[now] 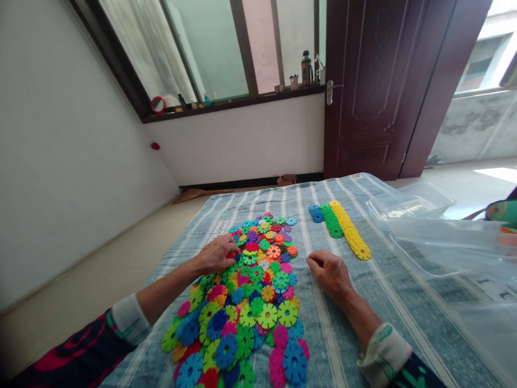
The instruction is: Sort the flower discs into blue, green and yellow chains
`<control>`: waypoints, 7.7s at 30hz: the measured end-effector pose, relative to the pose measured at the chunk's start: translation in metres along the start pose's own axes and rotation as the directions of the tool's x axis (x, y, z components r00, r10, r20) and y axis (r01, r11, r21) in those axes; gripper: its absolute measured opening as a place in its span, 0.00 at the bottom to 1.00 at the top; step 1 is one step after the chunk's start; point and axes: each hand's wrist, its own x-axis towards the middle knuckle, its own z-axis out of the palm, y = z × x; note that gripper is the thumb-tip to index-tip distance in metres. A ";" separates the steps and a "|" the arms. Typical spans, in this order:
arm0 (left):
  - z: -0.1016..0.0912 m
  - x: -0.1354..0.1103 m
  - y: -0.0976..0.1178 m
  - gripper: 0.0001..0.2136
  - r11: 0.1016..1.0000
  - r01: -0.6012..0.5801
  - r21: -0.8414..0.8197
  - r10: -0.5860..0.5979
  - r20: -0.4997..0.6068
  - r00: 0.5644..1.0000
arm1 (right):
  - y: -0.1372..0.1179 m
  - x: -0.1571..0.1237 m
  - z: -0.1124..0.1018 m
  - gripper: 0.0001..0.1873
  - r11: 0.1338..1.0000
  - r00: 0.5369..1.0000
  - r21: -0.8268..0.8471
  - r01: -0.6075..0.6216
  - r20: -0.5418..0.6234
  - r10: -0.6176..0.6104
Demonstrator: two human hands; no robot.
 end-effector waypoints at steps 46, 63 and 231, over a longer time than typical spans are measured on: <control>0.063 0.225 0.169 0.13 0.745 0.136 -0.653 -0.242 -0.075 0.967 | -0.011 0.013 0.003 0.09 1.000 0.999 -0.003 -0.029 -0.013 0.029; 0.059 0.201 0.184 0.07 0.907 0.088 -0.411 -0.212 -0.267 0.940 | -0.007 0.012 0.006 0.08 0.999 0.999 0.029 -0.026 -0.024 0.026; -0.018 -0.087 0.035 0.07 0.928 -0.098 -0.361 0.133 0.076 0.988 | 0.002 -0.002 -0.006 0.13 0.998 1.000 -0.050 -0.030 -0.004 0.030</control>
